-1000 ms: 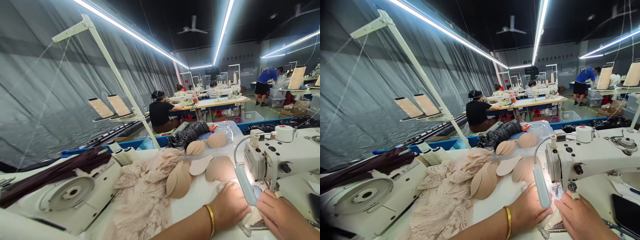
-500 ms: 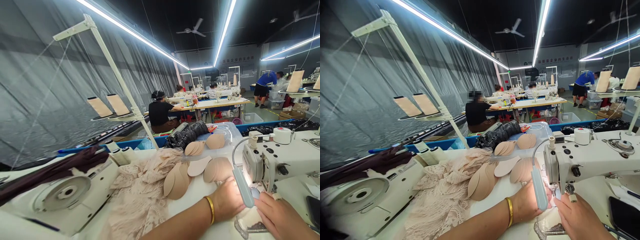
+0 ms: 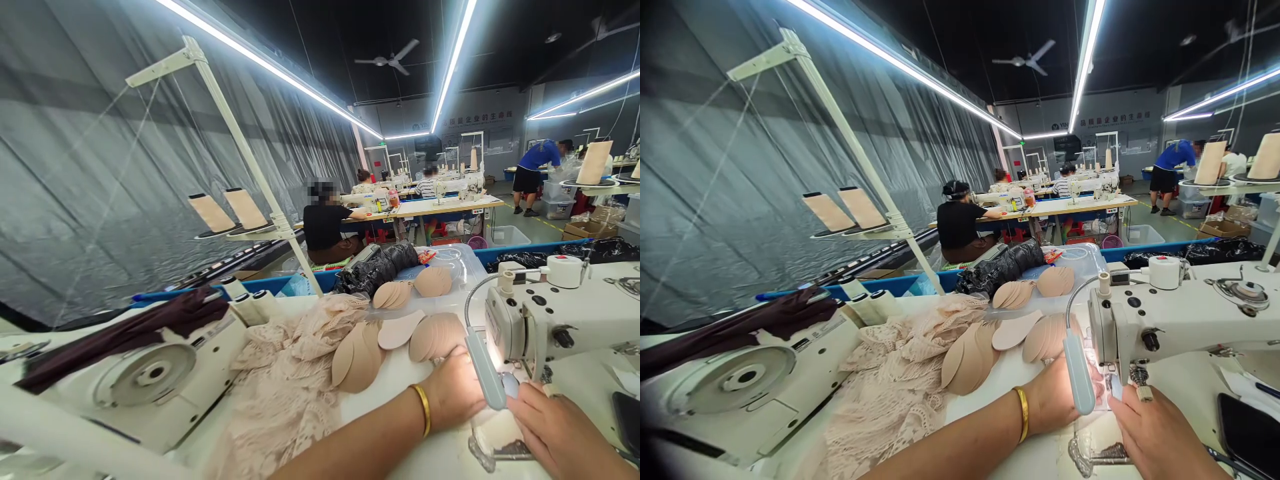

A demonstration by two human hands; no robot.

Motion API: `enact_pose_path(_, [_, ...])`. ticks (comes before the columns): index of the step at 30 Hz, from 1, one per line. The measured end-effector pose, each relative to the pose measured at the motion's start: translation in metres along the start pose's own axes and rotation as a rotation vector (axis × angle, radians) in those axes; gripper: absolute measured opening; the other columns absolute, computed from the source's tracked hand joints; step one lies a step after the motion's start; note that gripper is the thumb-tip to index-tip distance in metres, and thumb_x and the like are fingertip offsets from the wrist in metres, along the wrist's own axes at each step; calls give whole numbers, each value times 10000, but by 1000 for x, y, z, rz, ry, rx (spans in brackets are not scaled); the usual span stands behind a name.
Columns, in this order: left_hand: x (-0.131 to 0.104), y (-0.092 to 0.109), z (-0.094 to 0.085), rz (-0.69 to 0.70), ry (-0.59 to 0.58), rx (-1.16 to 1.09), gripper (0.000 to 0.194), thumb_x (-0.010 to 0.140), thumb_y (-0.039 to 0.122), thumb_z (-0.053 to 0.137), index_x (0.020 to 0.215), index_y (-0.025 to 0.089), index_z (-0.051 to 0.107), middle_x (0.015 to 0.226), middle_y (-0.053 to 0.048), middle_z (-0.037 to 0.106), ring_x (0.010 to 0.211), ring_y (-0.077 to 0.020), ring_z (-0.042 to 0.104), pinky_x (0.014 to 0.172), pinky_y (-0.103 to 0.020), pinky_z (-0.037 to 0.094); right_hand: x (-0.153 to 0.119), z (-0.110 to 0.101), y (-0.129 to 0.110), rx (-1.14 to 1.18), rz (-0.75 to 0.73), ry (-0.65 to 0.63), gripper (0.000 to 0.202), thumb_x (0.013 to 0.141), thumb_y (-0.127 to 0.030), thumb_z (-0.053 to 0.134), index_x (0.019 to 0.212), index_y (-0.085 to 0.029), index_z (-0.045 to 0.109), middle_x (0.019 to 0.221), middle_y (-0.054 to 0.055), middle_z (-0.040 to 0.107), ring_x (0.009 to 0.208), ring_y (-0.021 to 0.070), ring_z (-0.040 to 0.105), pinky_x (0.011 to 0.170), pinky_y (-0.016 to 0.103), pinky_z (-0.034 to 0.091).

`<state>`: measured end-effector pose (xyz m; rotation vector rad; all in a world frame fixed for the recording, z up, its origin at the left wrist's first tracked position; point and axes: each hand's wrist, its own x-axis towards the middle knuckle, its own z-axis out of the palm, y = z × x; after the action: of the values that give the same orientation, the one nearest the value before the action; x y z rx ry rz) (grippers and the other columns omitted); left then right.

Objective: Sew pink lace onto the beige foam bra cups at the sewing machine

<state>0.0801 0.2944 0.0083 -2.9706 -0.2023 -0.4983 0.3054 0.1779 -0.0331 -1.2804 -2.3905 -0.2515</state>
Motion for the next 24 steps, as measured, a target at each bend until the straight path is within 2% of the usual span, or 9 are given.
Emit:
enact_pose_path(3, [1, 0, -2, -38, 6, 18, 141, 977, 250, 659, 851, 203, 617, 1029, -38, 745, 963, -213, 640, 919, -409, 469, 1, 1, 1, -3, 8, 19, 266, 1013, -103, 482, 1118, -274, 656, 916, 31, 683, 690, 221, 687, 590, 314, 506])
enact_pose_path(7, [3, -1, -2, -85, -51, 20, 141, 933, 230, 652, 821, 203, 571, 967, -56, 730, 906, -232, 634, 872, -413, 466, -1, 1, 5, 48, 28, 58, 276, 1033, -119, 462, 1136, -272, 667, 957, 39, 707, 721, 228, 709, 604, 329, 528])
enact_pose_path(11, [5, 5, -2, -124, -63, 10, 87, 921, 139, 606, 874, 202, 570, 950, -67, 719, 911, -232, 655, 831, -369, 482, -3, 4, 2, 223, 123, 69, 271, 1073, -179, 429, 1061, -279, 681, 906, 32, 714, 761, 238, 707, 664, 348, 536])
enact_pose_path(14, [-5, 24, -9, -141, -57, -5, 101, 925, 116, 604, 986, 196, 593, 967, -61, 730, 896, -226, 674, 801, -353, 481, 1, 7, -19, 600, 382, 91, 235, 1109, -368, 438, 1221, -289, 629, 895, 17, 727, 782, 237, 709, 718, 365, 534])
enact_pose_path(16, [-20, 40, -16, -155, 4, -108, 144, 943, 133, 613, 1065, 210, 603, 986, -34, 746, 906, -204, 689, 829, -332, 486, 8, 8, -39, 944, 574, 137, 362, 1073, -511, 493, 1341, -275, 552, 832, -12, 710, 722, 224, 685, 666, 342, 507])
enact_pose_path(18, [-43, 51, -24, -197, 106, -264, 195, 945, 154, 636, 1122, 235, 617, 1068, -17, 767, 985, -189, 706, 919, -322, 493, 16, 8, -61, 1229, 684, 185, 508, 982, -601, 613, 1346, -253, 540, 728, -51, 656, 638, 201, 630, 599, 309, 457])
enact_pose_path(19, [-57, 53, -29, -266, 156, -335, 239, 926, 149, 650, 1143, 247, 630, 1128, -15, 771, 1044, -192, 708, 967, -328, 496, 18, 7, -71, 1331, 723, 211, 557, 928, -619, 681, 1323, -247, 555, 686, -67, 623, 609, 189, 599, 576, 295, 433])
enact_pose_path(21, [-85, 53, -39, -503, 235, -403, 326, 872, 133, 663, 1174, 257, 657, 1206, -31, 762, 1127, -222, 697, 1024, -369, 512, 22, 5, -87, 1472, 813, 270, 629, 836, -618, 792, 1296, -244, 580, 639, -88, 573, 568, 165, 545, 543, 271, 399])
enact_pose_path(24, [-122, 55, -56, -890, 342, -362, 352, 892, 162, 612, 1236, 223, 655, 1223, -98, 735, 1117, -283, 686, 978, -456, 563, 22, 2, -106, 1609, 928, 372, 655, 785, -612, 861, 1283, -266, 614, 631, -90, 554, 554, 147, 521, 538, 259, 409])
